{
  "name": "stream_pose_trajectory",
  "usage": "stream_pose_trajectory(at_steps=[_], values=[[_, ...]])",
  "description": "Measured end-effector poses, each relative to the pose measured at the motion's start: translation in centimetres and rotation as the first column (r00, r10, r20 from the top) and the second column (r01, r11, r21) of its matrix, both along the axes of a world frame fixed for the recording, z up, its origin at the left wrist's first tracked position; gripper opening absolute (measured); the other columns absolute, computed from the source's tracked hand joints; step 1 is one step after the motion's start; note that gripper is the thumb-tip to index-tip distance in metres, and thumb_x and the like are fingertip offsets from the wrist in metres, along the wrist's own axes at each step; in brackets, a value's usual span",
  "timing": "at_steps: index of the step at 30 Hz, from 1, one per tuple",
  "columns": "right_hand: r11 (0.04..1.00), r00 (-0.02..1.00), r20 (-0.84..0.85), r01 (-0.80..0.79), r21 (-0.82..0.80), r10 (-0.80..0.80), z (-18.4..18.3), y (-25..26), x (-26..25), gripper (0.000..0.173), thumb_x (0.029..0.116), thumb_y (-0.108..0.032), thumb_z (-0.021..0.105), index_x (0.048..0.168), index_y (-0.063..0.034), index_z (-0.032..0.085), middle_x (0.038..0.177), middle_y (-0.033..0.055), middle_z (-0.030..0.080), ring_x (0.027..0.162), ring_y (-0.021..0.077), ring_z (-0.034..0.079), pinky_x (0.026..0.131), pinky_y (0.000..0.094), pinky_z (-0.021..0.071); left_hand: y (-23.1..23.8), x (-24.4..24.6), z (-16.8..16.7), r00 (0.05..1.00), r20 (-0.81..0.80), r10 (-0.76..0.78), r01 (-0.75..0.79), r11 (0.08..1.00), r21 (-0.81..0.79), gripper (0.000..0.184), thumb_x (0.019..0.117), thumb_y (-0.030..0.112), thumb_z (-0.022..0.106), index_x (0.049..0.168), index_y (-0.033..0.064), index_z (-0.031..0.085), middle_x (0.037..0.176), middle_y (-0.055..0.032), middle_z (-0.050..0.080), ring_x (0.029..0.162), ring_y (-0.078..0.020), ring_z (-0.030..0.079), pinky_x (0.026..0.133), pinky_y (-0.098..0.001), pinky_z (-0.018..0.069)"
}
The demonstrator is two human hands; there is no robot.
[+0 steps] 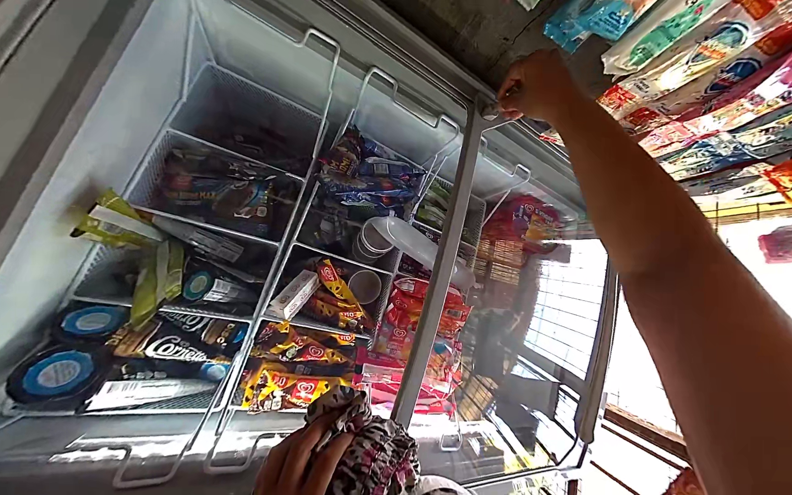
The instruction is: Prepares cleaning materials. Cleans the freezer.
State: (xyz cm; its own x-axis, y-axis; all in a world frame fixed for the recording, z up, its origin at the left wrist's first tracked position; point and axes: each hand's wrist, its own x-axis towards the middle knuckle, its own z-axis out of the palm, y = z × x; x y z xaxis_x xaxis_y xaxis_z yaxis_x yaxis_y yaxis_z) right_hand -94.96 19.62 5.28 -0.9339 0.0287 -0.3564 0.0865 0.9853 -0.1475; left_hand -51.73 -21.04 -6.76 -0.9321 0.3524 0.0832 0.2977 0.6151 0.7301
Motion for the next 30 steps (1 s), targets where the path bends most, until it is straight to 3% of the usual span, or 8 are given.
stream_pose_trajectory(at_steps=[4,10,12,16,20,23,27,30], values=[[0.93,0.93,0.0,0.367,-0.021,-0.367,-0.5,-1.8,-0.7,0.034,0.0849,0.002,0.076,0.118,0.0036,0.066,0.112,0.0151,0.071,0.089,0.02,0.073,0.085,0.0371,0.0607,0.0,-0.1,0.2,1.0,-0.006,-0.003,0.003,1.0,0.0,0.047,0.0827,0.051,0.07,0.115,0.0174,0.067,0.123,-0.0155,0.064,0.113,-0.0296,0.057,0.099,-0.0368,0.0417],[0.972,0.983,0.039,-0.185,0.142,0.181,0.1,-0.5,-0.1,0.019,0.0953,-0.005,0.068,0.112,0.0033,0.071,0.116,0.026,0.067,0.108,0.0391,0.066,0.102,0.054,0.0485,0.0,-0.1,-0.2,0.999,-0.039,-0.004,0.004,1.0,0.005,0.048,0.0822,0.053,0.069,0.115,0.0184,0.066,0.123,-0.0149,0.063,0.112,-0.0302,0.057,0.098,-0.0381,0.0423],[0.977,0.985,0.068,-0.164,0.134,0.156,0.2,-1.1,-0.7,0.018,0.0964,-0.004,0.067,0.113,0.0032,0.07,0.113,0.0224,0.069,0.1,0.0325,0.07,0.097,0.0482,0.0536,0.0,-0.1,-0.1,1.0,-0.026,0.004,-0.004,1.0,0.0,0.047,0.0817,0.051,0.07,0.115,0.0184,0.067,0.123,-0.0148,0.064,0.112,-0.0302,0.058,0.098,-0.0382,0.0427],[0.975,0.979,0.076,0.178,0.131,-0.189,-0.3,-2.5,-1.6,0.027,0.0883,0.003,0.072,0.115,0.0049,0.067,0.109,0.0183,0.071,0.087,0.0228,0.074,0.085,0.0391,0.0607,0.0,-0.2,0.1,1.0,-0.003,-0.007,0.007,1.0,0.0,0.047,0.0802,0.049,0.071,0.114,0.0168,0.068,0.124,-0.0167,0.065,0.112,-0.0333,0.059,0.098,-0.0414,0.0439],[0.931,0.971,0.166,-0.213,0.296,0.17,-0.1,-2.6,-1.0,0.022,0.0953,0.003,0.063,0.116,0.0092,0.067,0.127,0.0315,0.061,0.123,0.0463,0.058,0.105,0.0605,0.0444,-0.1,0.0,0.0,1.0,-0.015,0.002,-0.002,1.0,0.003,0.045,0.0816,0.05,0.069,0.114,0.0184,0.068,0.123,-0.015,0.065,0.113,-0.0312,0.059,0.098,-0.0391,0.0439],[0.793,0.865,0.248,-0.5,0.349,0.436,0.8,-2.1,0.2,0.024,0.102,0.005,0.051,0.122,0.0089,0.064,0.13,0.0315,0.059,0.128,0.0503,0.055,0.107,0.0621,0.0419,-0.1,0.2,-0.3,1.0,-0.016,0.0,0.0,1.0,0.006,0.046,0.0819,0.051,0.068,0.115,0.0198,0.067,0.125,-0.0134,0.065,0.113,-0.0307,0.059,0.098,-0.0396,0.044],[0.716,0.819,0.242,-0.573,0.398,0.521,1.0,-1.6,1.3,0.024,0.1031,0.007,0.046,0.122,0.0085,0.061,0.126,0.0319,0.06,0.119,0.0528,0.059,0.098,0.0663,0.0458,-0.1,0.1,-0.4,1.0,-0.031,0.004,-0.004,1.0,-0.011,0.046,0.0815,0.051,0.068,0.116,0.0203,0.068,0.125,-0.0131,0.065,0.113,-0.0306,0.06,0.097,-0.0393,0.0448],[0.812,0.892,0.244,-0.448,0.374,0.38,1.1,-2.3,0.2,0.023,0.1019,0.002,0.053,0.12,0.0053,0.066,0.127,0.0309,0.062,0.123,0.0513,0.057,0.102,0.0669,0.0435,-0.1,0.2,-0.4,0.999,-0.032,0.001,-0.002,1.0,-0.011,0.046,0.0812,0.05,0.069,0.116,0.0195,0.068,0.126,-0.0135,0.065,0.113,-0.0306,0.059,0.098,-0.0385,0.0446]])
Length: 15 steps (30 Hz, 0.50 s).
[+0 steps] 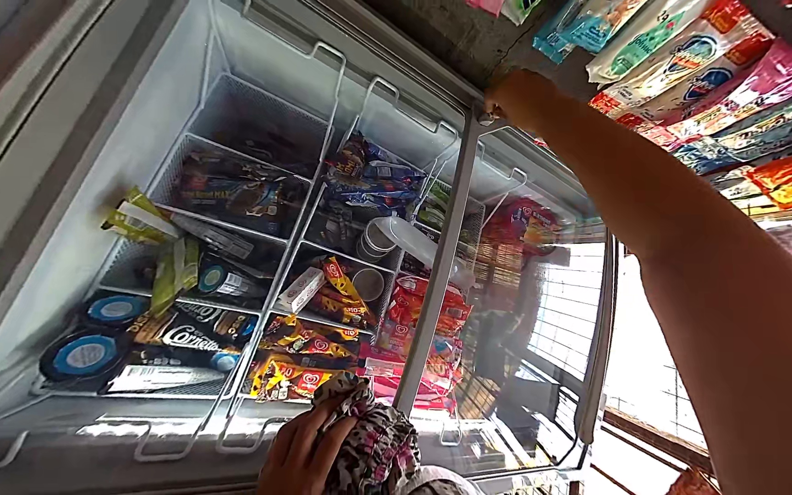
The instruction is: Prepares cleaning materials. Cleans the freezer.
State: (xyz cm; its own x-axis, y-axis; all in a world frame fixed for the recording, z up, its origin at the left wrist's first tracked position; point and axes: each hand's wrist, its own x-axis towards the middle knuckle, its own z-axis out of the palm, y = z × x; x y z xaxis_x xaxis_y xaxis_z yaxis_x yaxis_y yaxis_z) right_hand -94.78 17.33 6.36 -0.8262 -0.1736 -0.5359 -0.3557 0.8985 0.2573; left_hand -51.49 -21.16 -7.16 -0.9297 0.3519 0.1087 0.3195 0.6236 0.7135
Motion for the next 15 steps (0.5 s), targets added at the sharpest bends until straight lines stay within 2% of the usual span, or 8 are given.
stream_pose_trajectory(at_steps=[1,3,5,7,11,15], values=[[0.994,0.996,0.002,0.095,-0.052,-0.095,-0.1,0.0,-0.6,0.022,0.1006,0.0,0.057,0.118,0.0058,0.068,0.126,0.0299,0.063,0.122,0.0476,0.059,0.104,0.0635,0.0436,0.0,0.0,0.0,1.0,-0.004,0.001,-0.001,1.0,-0.001,0.046,0.0811,0.05,0.069,0.116,0.02,0.067,0.126,-0.013,0.064,0.114,-0.0301,0.059,0.098,-0.0378,0.0442],[0.925,0.942,-0.006,0.329,-0.189,-0.336,-0.5,0.3,-1.4,0.019,0.0978,-0.003,0.064,0.115,0.0059,0.068,0.117,0.0243,0.067,0.103,0.0331,0.07,0.095,0.0487,0.0553,0.1,0.1,-0.1,1.0,-0.012,0.01,-0.01,1.0,0.0,0.046,0.0815,0.051,0.068,0.117,0.0214,0.066,0.126,-0.0118,0.063,0.115,-0.029,0.058,0.099,-0.0367,0.0433],[0.761,0.793,-0.021,0.576,-0.298,-0.608,-1.1,-0.4,-2.0,0.028,0.0906,0.001,0.072,0.117,0.0075,0.065,0.117,0.0228,0.067,0.097,0.0282,0.073,0.09,0.0422,0.0599,0.2,0.1,-0.3,1.0,-0.021,0.018,-0.018,1.0,0.0,0.047,0.0819,0.053,0.066,0.117,0.0217,0.066,0.127,-0.0117,0.064,0.115,-0.0292,0.058,0.099,-0.0373,0.0432],[0.611,0.64,-0.049,0.705,-0.36,-0.767,-1.5,-0.6,-2.4,0.042,0.0842,0.006,0.075,0.124,0.0064,0.061,0.121,0.0221,0.066,0.097,0.0269,0.073,0.086,0.0396,0.0614,0.2,0.0,-0.3,1.0,-0.026,0.015,-0.015,1.0,-0.001,0.048,0.0817,0.055,0.066,0.117,0.0223,0.066,0.127,-0.0112,0.064,0.114,-0.0286,0.058,0.099,-0.0371,0.0432],[0.556,0.588,-0.017,0.754,-0.348,-0.808,-1.4,-0.9,-2.7,0.042,0.0882,0.003,0.074,0.126,0.006,0.058,0.119,0.019,0.067,0.091,0.0201,0.074,0.082,0.0319,0.062,0.2,0.1,-0.3,0.999,-0.031,0.029,-0.03,0.999,-0.015,0.05,0.0796,0.057,0.066,0.116,0.023,0.067,0.127,-0.0107,0.064,0.115,-0.0282,0.059,0.098,-0.0371,0.0445],[0.595,0.617,-0.041,0.737,-0.322,-0.786,-1.3,-1.1,-2.6,0.035,0.0889,0.002,0.072,0.122,0.0053,0.061,0.112,0.0199,0.069,0.086,0.0232,0.074,0.08,0.0361,0.062,0.3,0.1,-0.2,0.999,-0.029,0.031,-0.031,1.0,0.002,0.051,0.0773,0.056,0.069,0.115,0.0217,0.068,0.126,-0.0118,0.065,0.113,-0.031,0.06,0.095,-0.04,0.0474]])
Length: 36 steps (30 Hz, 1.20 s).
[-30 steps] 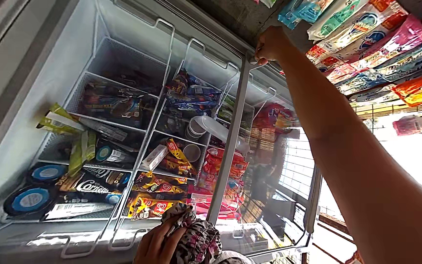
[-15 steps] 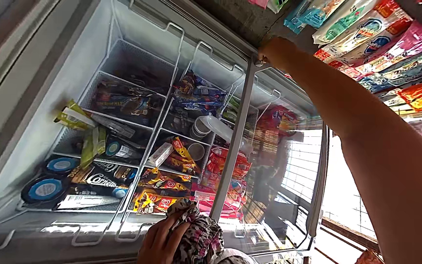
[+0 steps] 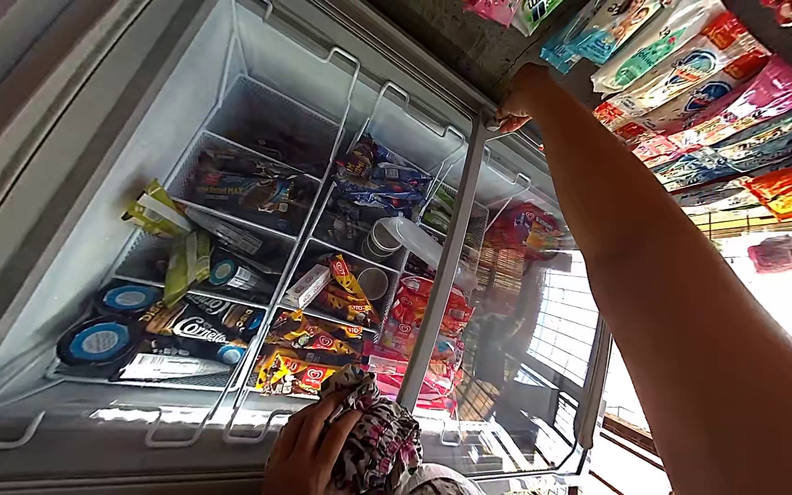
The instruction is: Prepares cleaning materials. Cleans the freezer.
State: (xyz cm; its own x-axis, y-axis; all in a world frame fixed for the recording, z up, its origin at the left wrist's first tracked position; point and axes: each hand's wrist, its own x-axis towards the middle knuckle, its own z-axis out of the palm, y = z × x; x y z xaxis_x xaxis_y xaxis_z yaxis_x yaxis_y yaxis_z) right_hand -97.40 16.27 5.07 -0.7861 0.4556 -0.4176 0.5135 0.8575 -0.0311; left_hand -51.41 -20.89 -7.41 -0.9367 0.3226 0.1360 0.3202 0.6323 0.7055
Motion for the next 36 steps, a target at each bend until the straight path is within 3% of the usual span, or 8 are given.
stream_pose_trajectory(at_steps=[5,10,15,19,22,27,32,36], values=[[0.985,0.988,0.077,-0.139,0.101,0.132,0.4,0.0,0.1,0.034,0.0879,0.003,0.071,0.12,0.0082,0.065,0.126,0.0245,0.065,0.112,0.0316,0.068,0.098,0.0469,0.0545,0.0,-0.1,0.1,1.0,-0.01,0.004,-0.004,1.0,-0.008,0.052,0.077,0.059,0.068,0.115,0.0221,0.068,0.126,-0.011,0.065,0.113,-0.0301,0.06,0.094,-0.0387,0.0477],[0.988,0.993,-0.025,0.115,-0.101,-0.118,0.1,0.6,-0.3,0.053,0.0837,0.013,0.071,0.132,0.0077,0.051,0.123,0.0209,0.062,0.098,0.0232,0.072,0.082,0.0344,0.0617,0.0,-0.1,0.0,1.0,-0.015,0.006,-0.006,1.0,-0.014,0.051,0.0776,0.057,0.068,0.115,0.0222,0.068,0.125,-0.0109,0.065,0.113,-0.0296,0.06,0.095,-0.0385,0.0471],[0.911,0.91,0.12,-0.407,0.068,0.397,1.0,0.6,1.2,0.022,0.0914,0.007,0.067,0.114,0.0058,0.068,0.117,0.0238,0.067,0.105,0.0346,0.068,0.097,0.05,0.0533,0.1,0.0,-0.3,1.0,-0.016,0.01,-0.01,1.0,-0.002,0.052,0.0763,0.058,0.068,0.115,0.0223,0.068,0.126,-0.0114,0.065,0.112,-0.0294,0.06,0.094,-0.0389,0.0464],[0.69,0.732,0.283,-0.68,0.247,0.619,1.4,-0.3,3.0,0.024,0.101,0.0,0.055,0.122,0.002,0.068,0.13,0.0318,0.061,0.126,0.0531,0.055,0.099,0.0692,0.0446,0.0,0.1,-0.2,1.0,-0.013,0.005,-0.005,1.0,-0.005,0.051,0.0768,0.057,0.068,0.115,0.022,0.068,0.126,-0.0111,0.065,0.112,-0.0292,0.06,0.094,-0.0383,0.0464],[0.586,0.642,0.301,-0.766,0.265,0.705,1.2,0.2,3.4,0.024,0.1021,0.002,0.052,0.12,0.0012,0.067,0.128,0.0302,0.061,0.123,0.0521,0.057,0.096,0.0687,0.0463,0.0,0.1,-0.3,1.0,-0.014,0.007,-0.007,1.0,-0.003,0.05,0.0784,0.058,0.066,0.114,0.0225,0.067,0.126,-0.0107,0.065,0.113,-0.0286,0.059,0.095,-0.0375,0.0454],[0.58,0.61,0.207,-0.792,0.189,0.765,0.7,1.8,2.6,0.021,0.1012,0.001,0.054,0.114,0.0029,0.07,0.122,0.0286,0.066,0.121,0.0494,0.06,0.102,0.0645,0.0449,0.0,0.0,-0.3,1.0,-0.02,0.01,-0.01,1.0,-0.002,0.048,0.0807,0.058,0.064,0.114,0.0229,0.067,0.125,-0.0102,0.065,0.111,-0.028,0.06,0.094,-0.0376,0.0453],[0.365,0.403,0.224,-0.911,0.192,0.887,0.6,3.0,4.0,0.028,0.1003,0.01,0.046,0.121,0.006,0.066,0.118,0.0313,0.064,0.113,0.0525,0.062,0.093,0.067,0.0481,-0.1,0.1,0.0,1.0,0.001,-0.005,0.005,1.0,0.006,0.05,0.0798,0.057,0.066,0.115,0.0215,0.068,0.127,-0.0113,0.065,0.113,-0.0304,0.06,0.094,-0.0407,0.0466],[0.768,0.769,0.051,-0.639,0.036,0.637,0.5,3.2,2.2,0.021,0.1,-0.006,0.061,0.116,0.0029,0.07,0.114,0.025,0.069,0.104,0.038,0.07,0.098,0.0563,0.0523,-0.1,0.4,-0.5,1.0,0.006,0.0,0.0,1.0,0.022,0.049,0.0818,0.058,0.065,0.117,0.0238,0.065,0.128,-0.0083,0.064,0.115,-0.0263,0.058,0.098,-0.0367,0.0427]])
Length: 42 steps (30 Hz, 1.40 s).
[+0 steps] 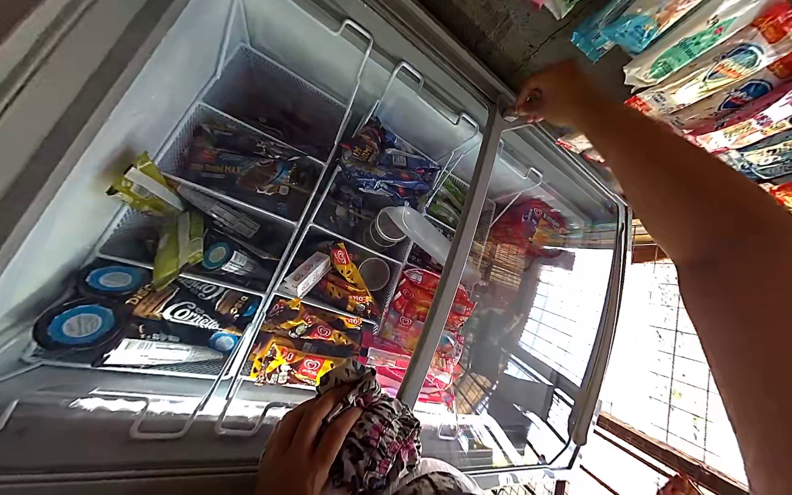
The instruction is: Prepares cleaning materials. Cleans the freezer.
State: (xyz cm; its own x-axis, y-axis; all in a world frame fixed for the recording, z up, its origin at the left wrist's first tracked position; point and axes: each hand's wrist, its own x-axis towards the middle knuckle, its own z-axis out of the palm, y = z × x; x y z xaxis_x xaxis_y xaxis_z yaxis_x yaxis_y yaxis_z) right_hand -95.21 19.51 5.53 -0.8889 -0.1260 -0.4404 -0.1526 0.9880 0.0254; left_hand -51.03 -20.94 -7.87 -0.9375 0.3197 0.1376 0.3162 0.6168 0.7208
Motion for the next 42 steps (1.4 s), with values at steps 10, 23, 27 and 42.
stream_pose_trajectory(at_steps=[10,23,27,42], values=[[0.881,0.903,0.155,-0.427,0.202,0.402,0.9,-0.9,-1.5,0.021,0.1024,0.001,0.052,0.11,0.0043,0.071,0.114,0.0299,0.068,0.113,0.0515,0.062,0.099,0.0665,0.0442,0.0,-0.3,0.1,1.0,0.009,-0.006,0.006,1.0,0.005,0.043,0.0876,0.055,0.061,0.117,0.0231,0.063,0.125,-0.0086,0.063,0.112,-0.0252,0.057,0.097,-0.0351,0.0412],[0.937,0.936,-0.062,0.348,-0.002,-0.348,-0.7,-2.8,-0.4,0.025,0.0936,-0.001,0.065,0.118,0.0048,0.068,0.12,0.0228,0.067,0.105,0.031,0.069,0.097,0.0478,0.0539,0.0,-0.3,0.0,1.0,0.011,0.0,-0.001,0.999,0.033,0.045,0.0886,0.057,0.061,0.119,0.0233,0.062,0.127,-0.0083,0.062,0.115,-0.0253,0.056,0.099,-0.035,0.0401],[0.977,0.978,-0.024,0.207,-0.039,-0.208,-0.1,-1.3,-0.4,0.022,0.0972,-0.008,0.066,0.117,-0.0009,0.07,0.114,0.0178,0.07,0.096,0.0234,0.072,0.093,0.0406,0.057,0.1,-0.4,-0.1,1.0,-0.01,0.005,-0.004,1.0,0.031,0.044,0.0887,0.055,0.062,0.119,0.023,0.062,0.127,-0.0076,0.062,0.114,-0.0244,0.056,0.099,-0.0341,0.0401],[0.784,0.814,0.004,-0.562,0.263,0.581,-0.1,1.1,1.7,0.028,0.1004,0.011,0.043,0.118,0.0095,0.064,0.114,0.0339,0.064,0.106,0.055,0.064,0.082,0.0672,0.05,0.1,-0.2,-0.4,1.0,-0.017,0.003,-0.003,1.0,0.026,0.042,0.0913,0.055,0.057,0.118,0.0233,0.063,0.126,-0.0079,0.062,0.114,-0.0246,0.056,0.098,-0.0338,0.04]])
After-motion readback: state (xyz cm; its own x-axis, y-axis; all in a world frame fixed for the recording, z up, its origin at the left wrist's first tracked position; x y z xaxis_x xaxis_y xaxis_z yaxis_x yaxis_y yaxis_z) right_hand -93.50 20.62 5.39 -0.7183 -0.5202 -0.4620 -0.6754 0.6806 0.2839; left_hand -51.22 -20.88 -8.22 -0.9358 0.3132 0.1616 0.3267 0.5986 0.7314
